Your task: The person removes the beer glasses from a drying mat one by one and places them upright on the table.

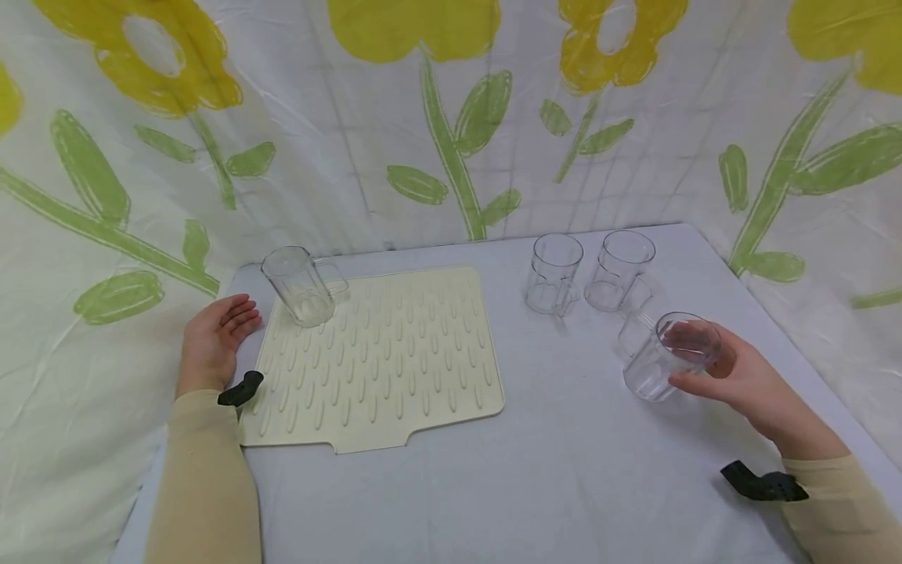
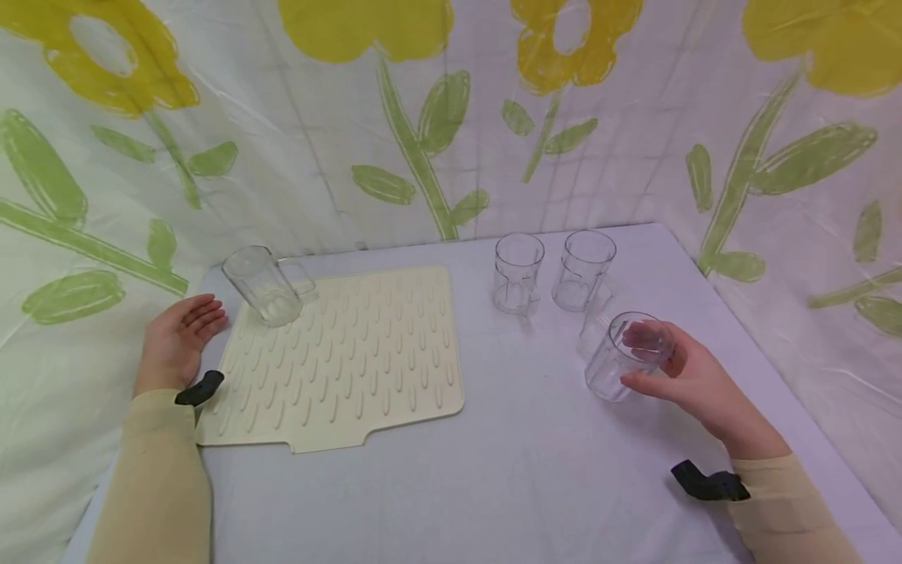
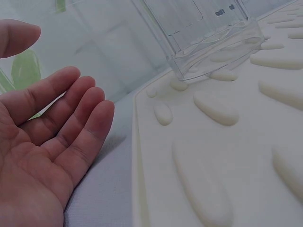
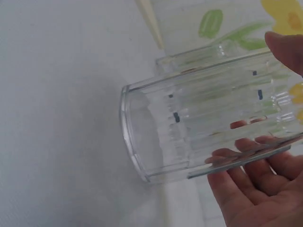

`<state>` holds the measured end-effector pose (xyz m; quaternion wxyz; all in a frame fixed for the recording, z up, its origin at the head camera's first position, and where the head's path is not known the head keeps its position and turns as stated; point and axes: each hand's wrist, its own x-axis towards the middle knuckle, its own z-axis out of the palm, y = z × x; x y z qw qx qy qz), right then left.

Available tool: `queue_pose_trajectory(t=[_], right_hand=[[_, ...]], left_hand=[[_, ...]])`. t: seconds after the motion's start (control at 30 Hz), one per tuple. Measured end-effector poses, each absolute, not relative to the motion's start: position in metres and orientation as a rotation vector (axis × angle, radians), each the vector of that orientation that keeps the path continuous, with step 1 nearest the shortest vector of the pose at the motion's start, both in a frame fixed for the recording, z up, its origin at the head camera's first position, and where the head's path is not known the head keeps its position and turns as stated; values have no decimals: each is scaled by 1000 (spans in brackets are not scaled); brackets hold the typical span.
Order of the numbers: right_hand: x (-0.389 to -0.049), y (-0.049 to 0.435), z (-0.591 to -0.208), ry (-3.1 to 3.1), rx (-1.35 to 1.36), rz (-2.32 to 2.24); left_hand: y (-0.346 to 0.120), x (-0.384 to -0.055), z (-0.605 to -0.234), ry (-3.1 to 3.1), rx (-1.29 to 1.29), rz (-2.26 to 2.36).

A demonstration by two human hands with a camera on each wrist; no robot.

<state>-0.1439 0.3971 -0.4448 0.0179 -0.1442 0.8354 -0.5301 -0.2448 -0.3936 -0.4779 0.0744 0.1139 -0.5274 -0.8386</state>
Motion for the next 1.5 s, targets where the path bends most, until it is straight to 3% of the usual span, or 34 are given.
queue_pose_trajectory(t=[0.33,0.6,1.1,1.5], right_hand=[[-149,414,-400,2619,-553,-1677],[-164,391,-345,2508,-738,-1842],[-209,232,-260,2603,-811,-1631],[-273,131,-282,2456,-992,-1574]], left_hand=[[-394,-247,-478,-1576,335,-2538],[-394,-245,-478,-1546,311,-2554],[-394,-247,-479,-1544,320,-2540],[-394,-245,-478,-1456,229,-2613]])
